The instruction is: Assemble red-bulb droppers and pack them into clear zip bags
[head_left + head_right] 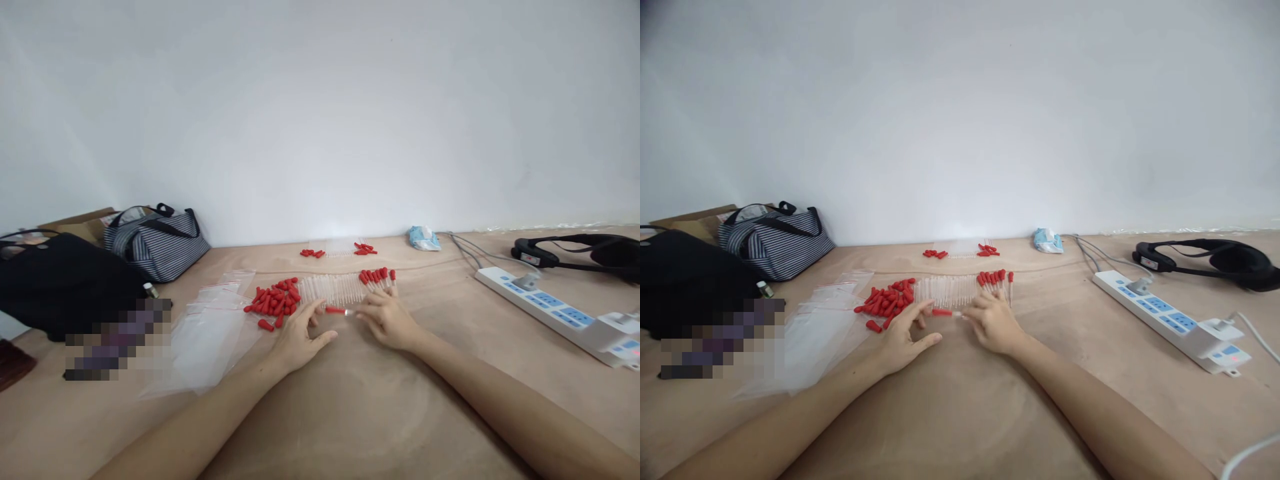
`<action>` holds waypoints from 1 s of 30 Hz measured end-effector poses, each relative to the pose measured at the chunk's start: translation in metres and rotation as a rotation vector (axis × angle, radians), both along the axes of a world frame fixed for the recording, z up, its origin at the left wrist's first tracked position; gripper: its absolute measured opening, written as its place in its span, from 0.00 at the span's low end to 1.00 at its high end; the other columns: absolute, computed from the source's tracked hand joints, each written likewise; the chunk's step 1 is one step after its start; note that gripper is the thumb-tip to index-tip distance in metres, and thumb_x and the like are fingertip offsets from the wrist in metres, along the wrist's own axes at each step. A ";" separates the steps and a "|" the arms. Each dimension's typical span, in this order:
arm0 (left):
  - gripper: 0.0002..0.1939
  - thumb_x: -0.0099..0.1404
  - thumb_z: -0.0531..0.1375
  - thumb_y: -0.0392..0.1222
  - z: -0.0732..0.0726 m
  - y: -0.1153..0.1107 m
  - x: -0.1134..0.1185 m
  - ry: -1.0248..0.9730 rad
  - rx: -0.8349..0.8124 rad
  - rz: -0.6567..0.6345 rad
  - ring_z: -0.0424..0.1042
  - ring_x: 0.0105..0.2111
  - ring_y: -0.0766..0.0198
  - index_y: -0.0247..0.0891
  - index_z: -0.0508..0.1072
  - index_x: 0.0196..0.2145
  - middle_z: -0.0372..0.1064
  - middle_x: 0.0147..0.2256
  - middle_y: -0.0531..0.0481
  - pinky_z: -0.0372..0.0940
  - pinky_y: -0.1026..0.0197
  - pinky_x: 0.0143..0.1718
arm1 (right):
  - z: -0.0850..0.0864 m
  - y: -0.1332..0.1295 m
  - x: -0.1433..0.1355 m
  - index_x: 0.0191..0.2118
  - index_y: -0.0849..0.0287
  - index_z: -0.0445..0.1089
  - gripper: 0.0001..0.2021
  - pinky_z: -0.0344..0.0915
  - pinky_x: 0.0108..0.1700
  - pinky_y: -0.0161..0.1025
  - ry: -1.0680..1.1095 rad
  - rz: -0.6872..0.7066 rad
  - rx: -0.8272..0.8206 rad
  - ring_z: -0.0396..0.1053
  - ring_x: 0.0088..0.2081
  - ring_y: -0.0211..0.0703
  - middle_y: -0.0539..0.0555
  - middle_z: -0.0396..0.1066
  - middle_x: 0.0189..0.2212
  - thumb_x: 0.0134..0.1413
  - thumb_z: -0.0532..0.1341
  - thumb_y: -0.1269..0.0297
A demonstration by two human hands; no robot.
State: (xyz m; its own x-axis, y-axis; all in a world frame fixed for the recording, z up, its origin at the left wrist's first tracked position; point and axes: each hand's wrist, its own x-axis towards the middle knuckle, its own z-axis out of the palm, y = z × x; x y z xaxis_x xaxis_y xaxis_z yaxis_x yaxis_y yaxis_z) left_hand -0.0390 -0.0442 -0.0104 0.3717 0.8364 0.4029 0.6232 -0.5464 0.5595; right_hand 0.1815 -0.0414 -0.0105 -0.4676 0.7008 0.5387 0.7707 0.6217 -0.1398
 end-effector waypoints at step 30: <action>0.07 0.55 0.57 0.36 0.003 -0.002 0.001 0.150 0.029 -0.058 0.65 0.33 0.63 0.39 0.68 0.35 0.60 0.38 0.49 0.62 0.60 0.35 | 0.002 0.062 -0.015 0.28 0.58 0.72 0.12 0.46 0.46 0.48 0.078 -0.777 -0.362 0.63 0.42 0.51 0.57 0.71 0.31 0.48 0.53 0.59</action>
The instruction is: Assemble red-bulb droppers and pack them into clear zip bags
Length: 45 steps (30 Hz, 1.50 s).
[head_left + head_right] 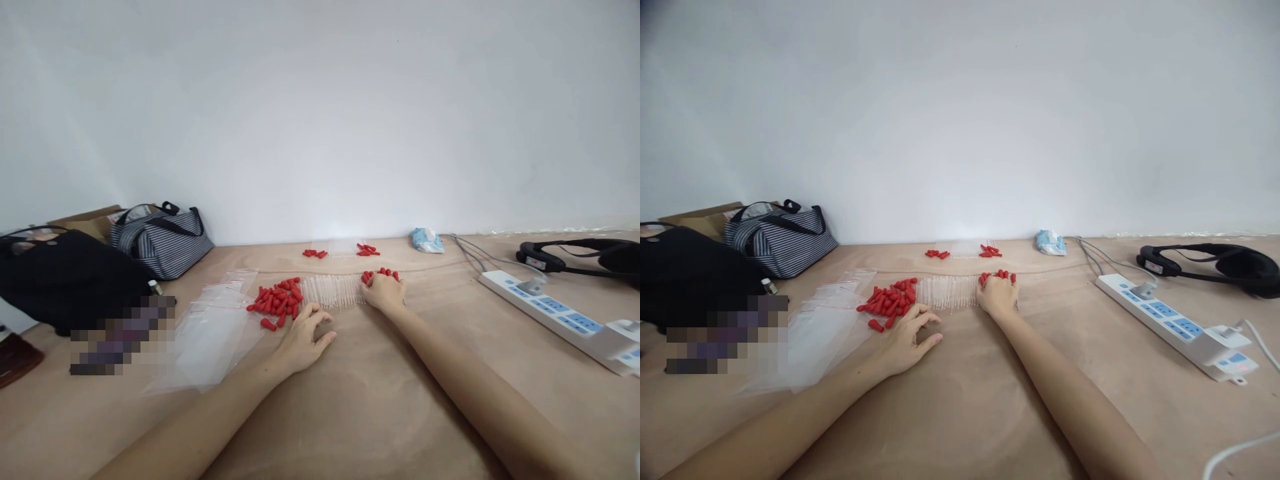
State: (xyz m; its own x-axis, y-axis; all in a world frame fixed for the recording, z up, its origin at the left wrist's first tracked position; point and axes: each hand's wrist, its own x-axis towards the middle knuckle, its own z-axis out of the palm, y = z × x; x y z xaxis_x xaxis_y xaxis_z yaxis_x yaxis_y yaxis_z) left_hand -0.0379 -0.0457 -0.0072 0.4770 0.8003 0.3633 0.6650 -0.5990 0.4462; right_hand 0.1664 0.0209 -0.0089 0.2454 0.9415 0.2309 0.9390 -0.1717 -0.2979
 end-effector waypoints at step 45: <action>0.10 0.58 0.51 0.27 0.037 0.063 -0.028 0.669 0.281 0.051 0.68 0.34 0.56 0.35 0.69 0.32 0.68 0.32 0.44 0.62 0.59 0.33 | -0.016 -0.057 0.013 0.22 0.58 0.65 0.11 0.48 0.36 0.40 0.005 0.420 0.289 0.61 0.30 0.42 0.50 0.66 0.20 0.49 0.54 0.59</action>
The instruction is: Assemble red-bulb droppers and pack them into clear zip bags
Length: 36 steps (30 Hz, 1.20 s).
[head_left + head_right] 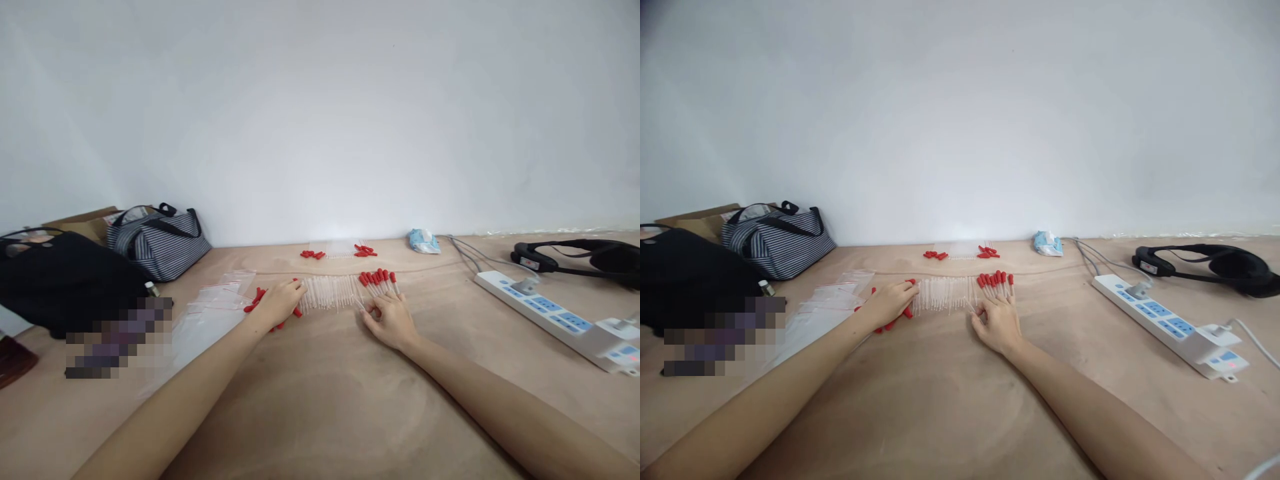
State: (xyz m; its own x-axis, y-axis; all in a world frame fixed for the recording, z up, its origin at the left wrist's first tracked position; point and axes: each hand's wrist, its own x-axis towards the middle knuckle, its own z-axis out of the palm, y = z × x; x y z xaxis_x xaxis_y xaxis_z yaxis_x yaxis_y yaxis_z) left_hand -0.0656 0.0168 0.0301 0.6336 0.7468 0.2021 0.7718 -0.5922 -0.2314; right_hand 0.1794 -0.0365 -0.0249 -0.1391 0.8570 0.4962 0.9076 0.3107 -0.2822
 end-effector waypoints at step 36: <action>0.02 0.59 0.54 0.36 -0.036 -0.061 0.023 -0.680 -0.346 -0.060 0.67 0.32 0.63 0.38 0.65 0.30 0.67 0.30 0.52 0.62 0.62 0.32 | -0.002 -0.013 -0.009 0.38 0.59 0.65 0.10 0.53 0.38 0.37 0.038 0.510 0.005 0.65 0.34 0.39 0.53 0.69 0.31 0.58 0.48 0.65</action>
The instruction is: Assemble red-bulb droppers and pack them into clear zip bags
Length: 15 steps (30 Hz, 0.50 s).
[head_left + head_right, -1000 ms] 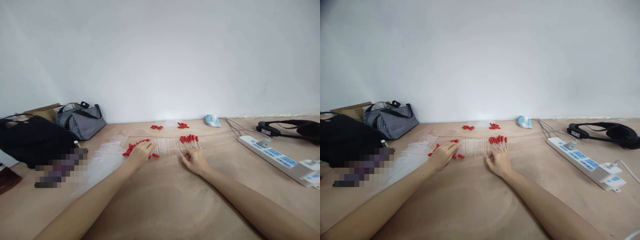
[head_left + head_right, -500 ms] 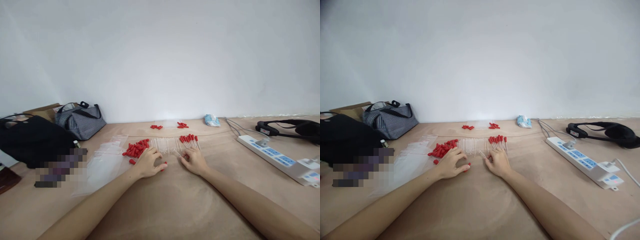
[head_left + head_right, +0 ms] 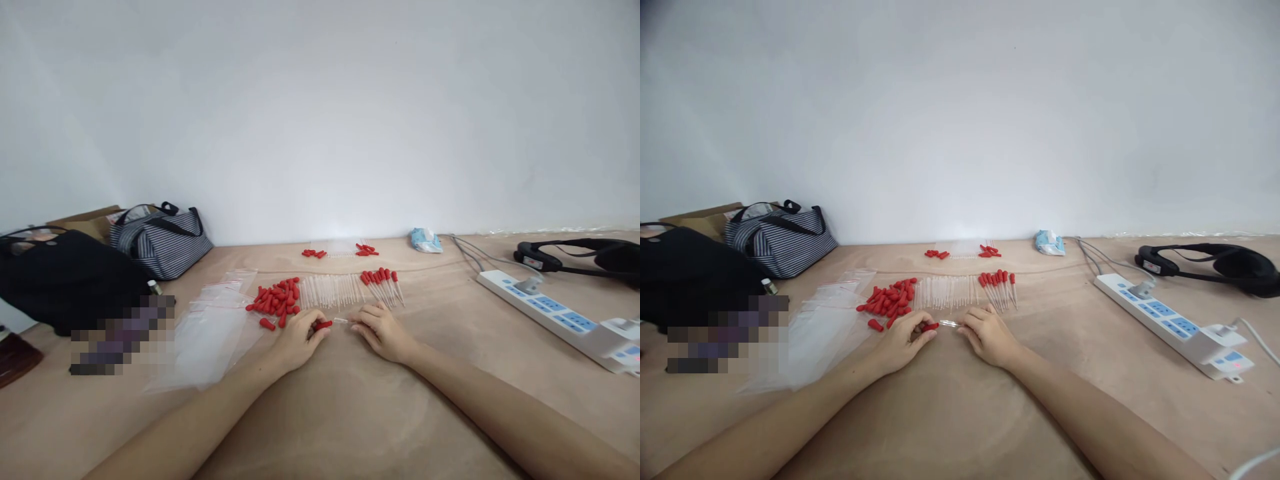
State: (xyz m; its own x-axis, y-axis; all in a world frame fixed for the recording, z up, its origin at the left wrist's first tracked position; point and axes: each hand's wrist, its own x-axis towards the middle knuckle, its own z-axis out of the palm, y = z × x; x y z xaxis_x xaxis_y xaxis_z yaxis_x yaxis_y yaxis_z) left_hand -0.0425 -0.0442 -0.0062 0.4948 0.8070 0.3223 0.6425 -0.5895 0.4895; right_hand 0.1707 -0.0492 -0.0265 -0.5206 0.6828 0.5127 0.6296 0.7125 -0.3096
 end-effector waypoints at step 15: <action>0.07 0.62 0.51 0.36 -0.006 0.007 -0.001 -0.128 0.013 -0.053 0.68 0.31 0.64 0.37 0.69 0.33 0.70 0.31 0.51 0.61 0.64 0.32 | 0.000 -0.005 -0.014 0.35 0.60 0.66 0.08 0.49 0.37 0.37 0.023 0.005 0.015 0.61 0.27 0.35 0.50 0.67 0.25 0.57 0.50 0.66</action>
State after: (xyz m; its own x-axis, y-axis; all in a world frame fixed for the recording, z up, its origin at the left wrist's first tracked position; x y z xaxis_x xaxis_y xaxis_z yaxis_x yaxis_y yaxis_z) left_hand -0.0439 -0.0377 -0.0121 0.4913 0.7758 0.3960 0.5430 -0.6283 0.5571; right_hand 0.1566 -0.0542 -0.0266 -0.5119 0.6719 0.5352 0.6185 0.7207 -0.3132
